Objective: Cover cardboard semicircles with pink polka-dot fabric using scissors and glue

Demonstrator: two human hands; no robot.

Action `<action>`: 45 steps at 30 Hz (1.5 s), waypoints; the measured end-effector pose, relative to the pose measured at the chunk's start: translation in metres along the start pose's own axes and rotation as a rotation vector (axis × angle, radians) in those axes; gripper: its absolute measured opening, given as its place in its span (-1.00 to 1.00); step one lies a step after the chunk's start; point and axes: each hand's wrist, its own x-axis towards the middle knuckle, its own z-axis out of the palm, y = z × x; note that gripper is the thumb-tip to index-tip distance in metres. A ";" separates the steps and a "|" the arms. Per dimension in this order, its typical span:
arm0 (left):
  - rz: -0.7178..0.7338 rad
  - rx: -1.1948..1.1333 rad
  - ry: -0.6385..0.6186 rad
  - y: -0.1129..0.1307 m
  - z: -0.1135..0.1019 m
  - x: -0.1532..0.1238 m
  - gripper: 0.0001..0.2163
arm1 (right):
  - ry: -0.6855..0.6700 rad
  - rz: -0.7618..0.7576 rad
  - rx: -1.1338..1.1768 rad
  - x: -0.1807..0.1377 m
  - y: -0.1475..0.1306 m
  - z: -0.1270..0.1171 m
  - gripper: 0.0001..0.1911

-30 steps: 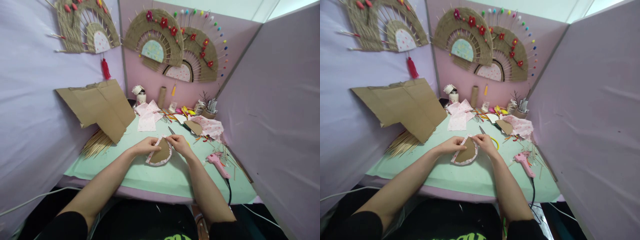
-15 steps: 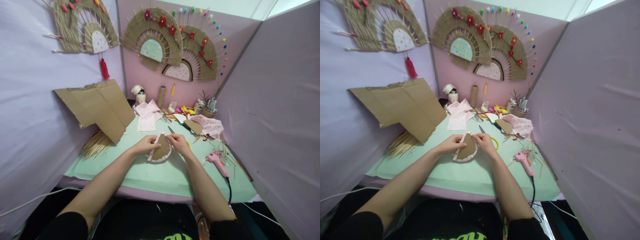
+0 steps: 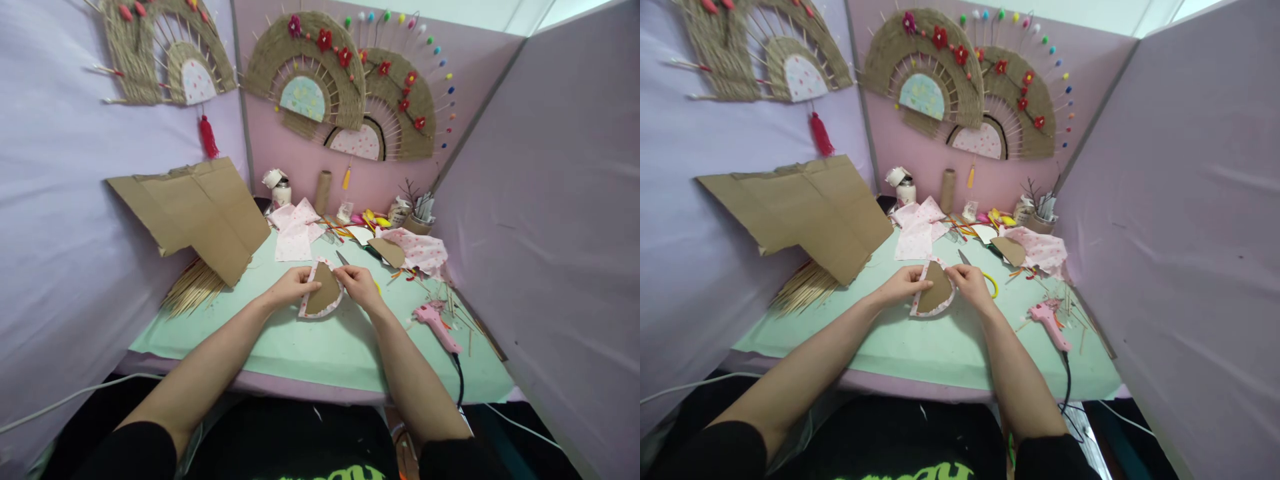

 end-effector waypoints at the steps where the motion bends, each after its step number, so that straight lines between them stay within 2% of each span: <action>1: 0.003 -0.007 0.005 0.000 0.000 0.000 -0.69 | 0.009 -0.006 -0.009 0.000 0.001 0.000 -0.55; 6: 0.023 -0.100 0.026 0.003 0.001 0.000 -0.66 | 0.014 0.045 0.008 0.000 0.002 -0.002 -0.42; 13: 0.044 -0.118 0.052 0.000 0.001 0.002 -0.65 | 0.023 0.009 0.031 -0.001 -0.001 0.003 -0.57; 20: 0.028 -0.226 0.131 0.003 0.000 0.002 -0.58 | 0.024 0.072 0.093 -0.001 -0.001 -0.001 -0.41; 23: 0.014 -0.240 0.150 0.005 0.000 0.002 -0.56 | 0.014 0.049 0.078 0.000 -0.001 0.000 -0.45; 28: 0.012 -0.234 0.145 0.002 0.000 0.003 -0.56 | 0.102 -0.026 -0.040 0.000 -0.001 0.004 -0.49; 31: 0.029 -0.267 0.142 -0.002 -0.002 0.004 -0.55 | 0.084 -0.013 0.003 0.000 -0.002 0.004 -0.46; 34: 0.042 -0.311 0.192 -0.005 -0.003 0.006 -0.57 | 0.057 0.009 0.052 -0.001 -0.003 0.004 -0.43; 40: 0.041 -0.335 0.209 -0.003 -0.002 0.006 -0.58 | 0.103 -0.015 -0.019 0.000 -0.004 0.006 -0.50; 45: 0.072 -0.399 0.256 0.001 -0.001 0.006 -0.57 | -0.004 -0.002 0.002 -0.002 -0.008 0.006 -0.51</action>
